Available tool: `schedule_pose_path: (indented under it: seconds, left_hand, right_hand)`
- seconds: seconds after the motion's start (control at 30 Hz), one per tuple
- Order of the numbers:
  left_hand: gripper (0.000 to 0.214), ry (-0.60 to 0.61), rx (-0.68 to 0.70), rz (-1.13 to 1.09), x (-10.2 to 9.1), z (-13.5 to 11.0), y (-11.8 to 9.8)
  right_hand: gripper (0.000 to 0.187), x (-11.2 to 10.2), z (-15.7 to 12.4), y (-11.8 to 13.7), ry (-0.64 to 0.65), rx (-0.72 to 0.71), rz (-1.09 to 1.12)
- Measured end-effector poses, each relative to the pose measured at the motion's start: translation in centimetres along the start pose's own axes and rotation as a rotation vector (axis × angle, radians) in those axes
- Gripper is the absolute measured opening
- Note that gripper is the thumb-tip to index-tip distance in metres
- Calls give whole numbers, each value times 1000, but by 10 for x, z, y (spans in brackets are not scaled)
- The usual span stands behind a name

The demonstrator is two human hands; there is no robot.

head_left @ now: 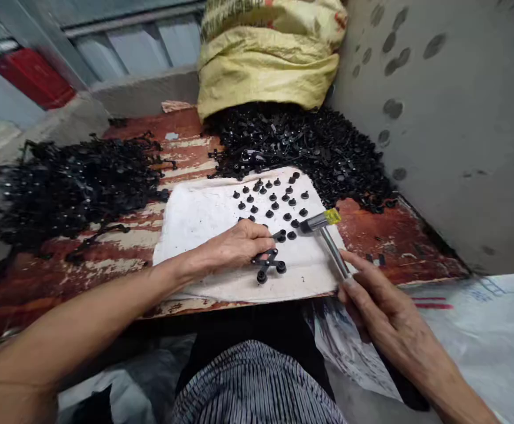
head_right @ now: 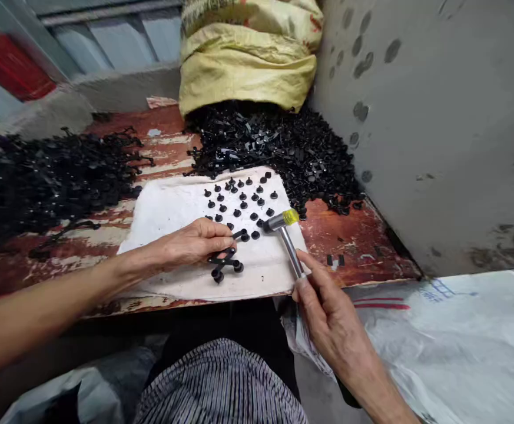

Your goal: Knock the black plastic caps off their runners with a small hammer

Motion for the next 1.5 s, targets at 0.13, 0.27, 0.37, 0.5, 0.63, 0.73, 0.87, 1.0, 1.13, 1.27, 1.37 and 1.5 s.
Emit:
schedule_pose_path:
  seconds: [0.13,0.27,0.37,0.5,0.63,0.73,0.87,1.0,1.13,1.27,1.37,1.5]
  left_hand:
    - [35,-12,-44,65,-2,-4,-5]
    - [33,6,-63,88,-4,-1,-1]
    - [29,18,-68,101,-4,3,5]
    - [29,13,-67,124,-5,4,7]
    - [29,-2,-74,146,-8,3,7]
    - [30,2,-55,168,-7,4,3]
    - [31,-4,-56,187,-7,3,-1]
    - [31,-1,-77,143,-6,2,-2]
    - [33,8,-55,121,-5,2,-1]
    - [29,-2,-107,109,-5,3,5]
    - [29,7,-118,77,-4,4,8]
    - [29,3,-113,75,-4,4,8]
  right_hand:
    - [53,3,-1,11,5,-58,-28]
    - [48,-1,-6,20,-67,-174,-110]
    - [45,-1,-11,34,-104,-332,-198]
    - [46,5,-18,56,-95,-553,-336]
    - [56,2,-29,72,-161,-655,-372]
    - [62,-4,-35,79,-255,-702,-372]
    - [65,7,-34,83,-171,-784,-502]
    - [65,1,-39,93,-221,-773,-476]
    - [69,-7,-44,92,-376,-740,-486]
    - [68,13,-36,79,-155,-800,-576]
    - [70,2,-35,80,-260,-767,-502]
    - [69,11,-34,80,-186,-784,-555]
Point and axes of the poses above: each hand's wrist, its own z-axis towards the middle knuckle, its own x-axis out of the palm, y = z × x, the point moved 8 cm from there along z, towards the middle knuckle, and after that the axes turned 7 degrees about x, right-handed, at the moved point
